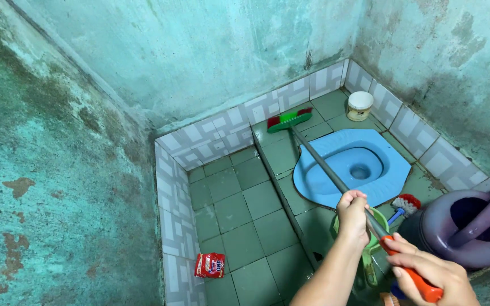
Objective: Cleaning a bathroom floor by scrubbing with a broom, rinsing with water, and opening a detergent packet.
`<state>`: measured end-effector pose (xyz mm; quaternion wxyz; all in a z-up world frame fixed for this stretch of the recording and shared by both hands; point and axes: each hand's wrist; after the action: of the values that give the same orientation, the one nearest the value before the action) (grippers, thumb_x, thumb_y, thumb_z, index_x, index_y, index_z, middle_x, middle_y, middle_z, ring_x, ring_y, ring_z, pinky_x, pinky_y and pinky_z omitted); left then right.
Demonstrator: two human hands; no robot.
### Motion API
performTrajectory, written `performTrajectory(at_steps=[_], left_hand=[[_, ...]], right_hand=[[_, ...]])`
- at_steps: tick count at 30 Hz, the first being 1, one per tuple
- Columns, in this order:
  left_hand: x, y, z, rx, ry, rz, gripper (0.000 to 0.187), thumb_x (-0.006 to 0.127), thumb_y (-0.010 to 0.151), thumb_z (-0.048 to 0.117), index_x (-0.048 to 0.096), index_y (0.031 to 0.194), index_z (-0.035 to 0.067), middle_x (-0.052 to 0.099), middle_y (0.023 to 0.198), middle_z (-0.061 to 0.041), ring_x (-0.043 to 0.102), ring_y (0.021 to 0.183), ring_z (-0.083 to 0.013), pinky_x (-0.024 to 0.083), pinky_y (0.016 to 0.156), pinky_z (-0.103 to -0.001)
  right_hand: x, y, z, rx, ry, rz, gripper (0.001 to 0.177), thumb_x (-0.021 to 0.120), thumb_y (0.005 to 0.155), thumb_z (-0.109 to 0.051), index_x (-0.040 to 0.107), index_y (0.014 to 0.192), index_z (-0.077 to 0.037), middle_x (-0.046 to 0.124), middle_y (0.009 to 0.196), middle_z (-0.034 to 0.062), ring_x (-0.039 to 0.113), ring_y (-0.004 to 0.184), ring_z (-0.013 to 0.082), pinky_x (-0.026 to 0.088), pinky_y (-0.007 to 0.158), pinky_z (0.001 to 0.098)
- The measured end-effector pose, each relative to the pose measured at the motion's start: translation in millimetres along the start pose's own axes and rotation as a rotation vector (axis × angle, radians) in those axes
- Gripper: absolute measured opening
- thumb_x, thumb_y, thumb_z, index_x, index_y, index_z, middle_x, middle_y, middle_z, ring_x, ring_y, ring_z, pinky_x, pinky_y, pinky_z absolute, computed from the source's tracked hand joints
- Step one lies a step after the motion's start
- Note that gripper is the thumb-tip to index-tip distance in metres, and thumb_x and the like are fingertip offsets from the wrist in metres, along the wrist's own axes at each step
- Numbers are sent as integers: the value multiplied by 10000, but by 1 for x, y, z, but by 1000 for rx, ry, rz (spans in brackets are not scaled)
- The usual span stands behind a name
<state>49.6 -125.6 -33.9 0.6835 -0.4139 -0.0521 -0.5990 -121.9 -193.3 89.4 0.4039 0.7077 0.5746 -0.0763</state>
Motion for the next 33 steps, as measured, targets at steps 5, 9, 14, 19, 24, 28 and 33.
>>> performTrajectory(at_steps=[5, 9, 14, 19, 24, 28, 33], left_hand=[[12, -15, -5, -97, 319, 6, 273, 432, 820, 38, 636, 884, 207, 487, 715, -1, 441, 600, -114, 323, 468, -254], [48, -68, 88, -336, 117, 18, 600, 479, 1033, 26, 509, 1523, 371, 590, 968, -42, 532, 576, -41, 456, 427, -131], [51, 35, 7, -205, 23, -102, 308, 427, 1026, 53, 589, 1230, 219, 423, 737, -4, 375, 500, -63, 331, 376, -179], [77, 99, 27, -188, 0, -192, 280, 444, 998, -22, 596, 1178, 129, 459, 714, -18, 433, 467, -60, 346, 343, -180], [49, 119, 56, -54, -226, -168, 272, 404, 967, -50, 569, 1083, 132, 418, 704, -40, 375, 470, -57, 311, 362, -169], [-12, 65, 89, 27, -294, -83, 249, 417, 938, -95, 559, 1042, 81, 413, 691, -43, 376, 474, -70, 302, 353, -184], [-80, 11, 99, 110, -469, -55, 175, 486, 927, -76, 513, 935, 97, 440, 719, -45, 402, 497, -98, 326, 371, -205]], right_hand=[[-4, -21, -25, 282, 113, 262, 148, 649, 873, 31, 779, 918, -22, 757, 1236, 157, 715, 1202, 190, 465, 1195, 288], [22, -75, 97, -19, -7, 22, 294, 637, 859, -197, 784, 1107, -142, 665, 1417, 141, 613, 1373, 199, 425, 1184, 297], [3, -36, 2, 57, 78, 127, 231, 638, 871, -91, 781, 1048, -134, 673, 1408, 157, 595, 1412, 227, 418, 1208, 335], [9, 21, 31, -266, -93, 84, 266, 716, 829, -85, 744, 1091, -121, 638, 1400, 173, 607, 1365, 332, 489, 1163, 377], [20, 53, 28, -418, 9, -84, 195, 739, 843, -97, 727, 1038, -101, 660, 1348, 186, 618, 1319, 381, 535, 1097, 443], [28, 39, 6, -484, 118, -293, 196, 697, 940, -169, 741, 1069, -28, 621, 1378, 261, 528, 1354, 479, 531, 1052, 528], [67, -28, 23, -177, 245, -655, 559, 755, 992, -187, 540, 1504, -130, 370, 1621, 160, 336, 1497, 295, 286, 1187, 420]])
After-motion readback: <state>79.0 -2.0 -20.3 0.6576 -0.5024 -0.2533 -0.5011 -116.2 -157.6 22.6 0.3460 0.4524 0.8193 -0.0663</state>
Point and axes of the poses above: each hand's wrist, its own y-axis towards the middle knuckle, its own x-axis out of the palm, z = x × y
